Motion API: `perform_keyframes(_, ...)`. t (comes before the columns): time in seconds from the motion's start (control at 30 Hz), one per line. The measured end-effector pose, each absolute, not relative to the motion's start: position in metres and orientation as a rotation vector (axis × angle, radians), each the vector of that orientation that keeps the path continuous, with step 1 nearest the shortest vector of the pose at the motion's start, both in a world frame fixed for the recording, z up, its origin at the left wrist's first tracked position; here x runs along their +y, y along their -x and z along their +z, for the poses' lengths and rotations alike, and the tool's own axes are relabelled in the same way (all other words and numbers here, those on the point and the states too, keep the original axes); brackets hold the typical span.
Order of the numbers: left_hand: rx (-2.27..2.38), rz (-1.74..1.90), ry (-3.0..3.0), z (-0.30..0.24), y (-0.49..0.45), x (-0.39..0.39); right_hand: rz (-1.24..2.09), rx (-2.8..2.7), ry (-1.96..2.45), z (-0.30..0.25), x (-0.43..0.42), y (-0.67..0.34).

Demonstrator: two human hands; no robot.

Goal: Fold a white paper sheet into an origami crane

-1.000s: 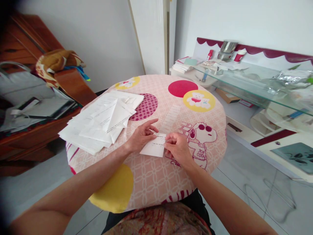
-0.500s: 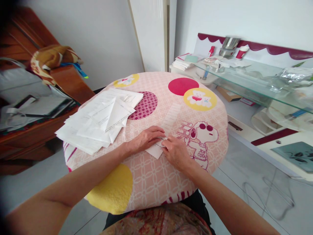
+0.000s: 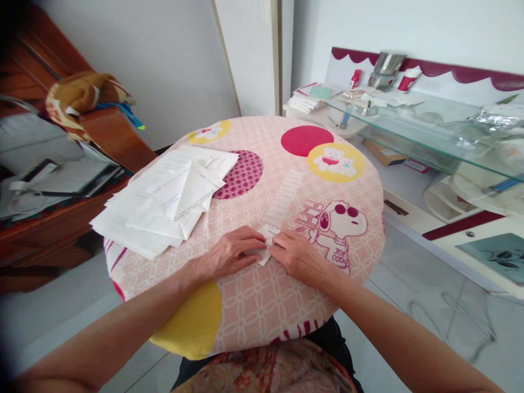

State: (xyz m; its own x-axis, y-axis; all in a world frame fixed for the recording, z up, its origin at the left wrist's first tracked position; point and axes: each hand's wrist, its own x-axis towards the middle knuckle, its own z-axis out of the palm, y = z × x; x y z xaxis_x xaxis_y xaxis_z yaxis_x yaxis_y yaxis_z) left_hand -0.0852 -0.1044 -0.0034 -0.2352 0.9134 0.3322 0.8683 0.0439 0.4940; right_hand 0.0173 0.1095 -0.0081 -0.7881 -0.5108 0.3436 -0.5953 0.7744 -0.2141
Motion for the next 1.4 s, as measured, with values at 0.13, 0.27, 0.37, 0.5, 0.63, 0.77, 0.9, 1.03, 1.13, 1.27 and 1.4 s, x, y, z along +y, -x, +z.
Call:
perform_keyframes(0.13, 2.177, 0.917, -1.914, 0.000, 0.085, -0.106, 0.573, -2.690, -0.791, -0.009, 0.106, -0.018)
perform_keyframes(0.27, 2.175, 0.955, -1.888, -0.001, 0.087, -0.104, 0.706, -2.657, -0.717, -0.010, 0.105, -0.018)
perform_keyframes(0.37, 2.176, 1.054, -1.807, -0.002, 0.088, -0.104, 0.774, -2.635, -0.740, -0.009, 0.108, -0.019)
perform_keyframes(0.5, 2.183, 1.149, -1.659, -0.001, 0.088, -0.100, 0.826, -2.608, -0.772, -0.007, 0.113, -0.022)
perform_keyframes(0.63, 2.238, 1.261, -1.466, 0.000, 0.087, -0.093, 0.808, -2.605, -0.820, -0.006, 0.115, -0.024)
perform_keyframes(0.77, 2.308, 1.294, -1.346, 0.001, 0.086, -0.088, 0.662, -2.615, -0.873, -0.006, 0.115, -0.026)
perform_keyframes(0.9, 2.392, 1.253, -1.269, 0.001, 0.085, -0.085, 0.487, -2.625, -0.968, -0.009, 0.117, -0.027)
perform_keyframes(1.03, 2.440, 1.222, -1.204, 0.000, 0.084, -0.083, 0.422, -2.638, -1.014, -0.010, 0.119, -0.029)
perform_keyframes(1.13, 2.451, 1.204, -1.184, 0.000, 0.084, -0.082, 0.426, -2.642, -0.997, -0.009, 0.119, -0.031)
perform_keyframes(1.27, 2.473, 1.205, -1.185, -0.001, 0.084, -0.081, 0.450, -2.645, -0.989, -0.008, 0.119, -0.032)
perform_keyframes(1.4, 2.469, 1.230, -1.169, -0.001, 0.083, -0.081, 0.418, -2.638, -0.985, -0.007, 0.119, -0.032)
